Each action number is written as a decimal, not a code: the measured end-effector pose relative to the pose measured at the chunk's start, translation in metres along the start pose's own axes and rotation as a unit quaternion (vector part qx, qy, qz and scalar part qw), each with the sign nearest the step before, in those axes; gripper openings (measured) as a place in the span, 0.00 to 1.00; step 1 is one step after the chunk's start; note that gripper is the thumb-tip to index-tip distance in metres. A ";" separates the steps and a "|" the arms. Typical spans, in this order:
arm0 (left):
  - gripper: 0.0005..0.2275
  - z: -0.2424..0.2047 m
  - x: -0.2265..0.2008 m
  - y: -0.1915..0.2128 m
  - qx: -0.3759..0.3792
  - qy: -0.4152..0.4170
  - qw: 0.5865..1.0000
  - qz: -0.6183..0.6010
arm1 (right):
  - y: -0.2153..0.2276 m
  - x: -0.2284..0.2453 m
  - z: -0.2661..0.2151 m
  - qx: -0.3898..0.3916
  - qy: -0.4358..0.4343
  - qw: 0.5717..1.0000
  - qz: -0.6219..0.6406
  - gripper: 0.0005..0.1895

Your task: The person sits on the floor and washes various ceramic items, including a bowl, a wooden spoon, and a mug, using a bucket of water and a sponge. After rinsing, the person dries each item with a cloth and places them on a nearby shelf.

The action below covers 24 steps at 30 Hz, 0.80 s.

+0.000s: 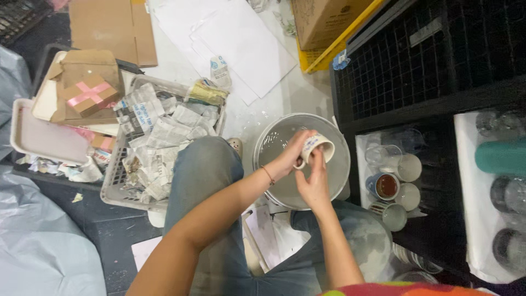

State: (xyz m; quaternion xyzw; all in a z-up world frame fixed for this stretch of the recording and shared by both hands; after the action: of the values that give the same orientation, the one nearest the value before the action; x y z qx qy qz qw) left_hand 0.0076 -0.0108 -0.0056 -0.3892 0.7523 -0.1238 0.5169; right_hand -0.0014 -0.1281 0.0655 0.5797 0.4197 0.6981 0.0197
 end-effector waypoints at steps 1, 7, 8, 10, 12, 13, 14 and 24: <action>0.20 0.002 -0.002 0.001 -0.001 -0.017 1.000 -0.019 | 0.004 0.001 -0.001 0.017 -0.024 1.000 0.000 0.32; 0.19 0.005 -0.011 0.003 -0.023 0.010 0.999 -0.031 | 0.020 0.014 0.010 0.001 0.084 0.940 -0.332 0.25; 0.19 0.005 -0.013 0.002 -0.020 0.004 0.999 -0.032 | 0.020 0.014 0.011 0.000 0.099 0.934 -0.342 0.28; 0.18 0.005 -0.017 0.001 -0.027 -0.013 0.999 0.017 | 0.018 0.012 0.011 -0.003 0.129 0.923 -0.362 0.36; 0.17 0.005 -0.021 0.002 -0.044 -0.030 0.997 0.050 | 0.012 0.005 0.010 0.038 0.090 0.936 -0.339 0.35; 0.16 0.006 -0.022 0.004 -0.058 -0.037 0.996 0.060 | 0.009 0.001 0.009 0.059 0.072 0.941 -0.327 0.35; 0.16 0.007 -0.022 0.005 -0.071 -0.045 0.994 0.069 | 0.006 -0.005 0.008 0.079 0.025 0.973 -0.217 0.37; 0.17 0.017 0.004 0.012 -0.050 -0.127 0.990 0.036 | -0.005 -0.042 0.001 0.102 -0.059 0.993 0.021 0.37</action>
State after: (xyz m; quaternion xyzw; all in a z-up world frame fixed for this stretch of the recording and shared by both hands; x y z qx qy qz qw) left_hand 0.0167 -0.0019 -0.0223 -0.3999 0.6990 -0.0169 0.5926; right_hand 0.0112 -0.1459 0.0295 0.6278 0.4749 0.6160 -0.0294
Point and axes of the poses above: each hand's wrist, its own z-axis towards the middle knuckle, its own y-axis out of the back of the hand, x = y × z, the point moved 1 cm from there along z, towards the middle knuckle, and after that the axes turned 7 degrees about -y, right-handed, at the moved point
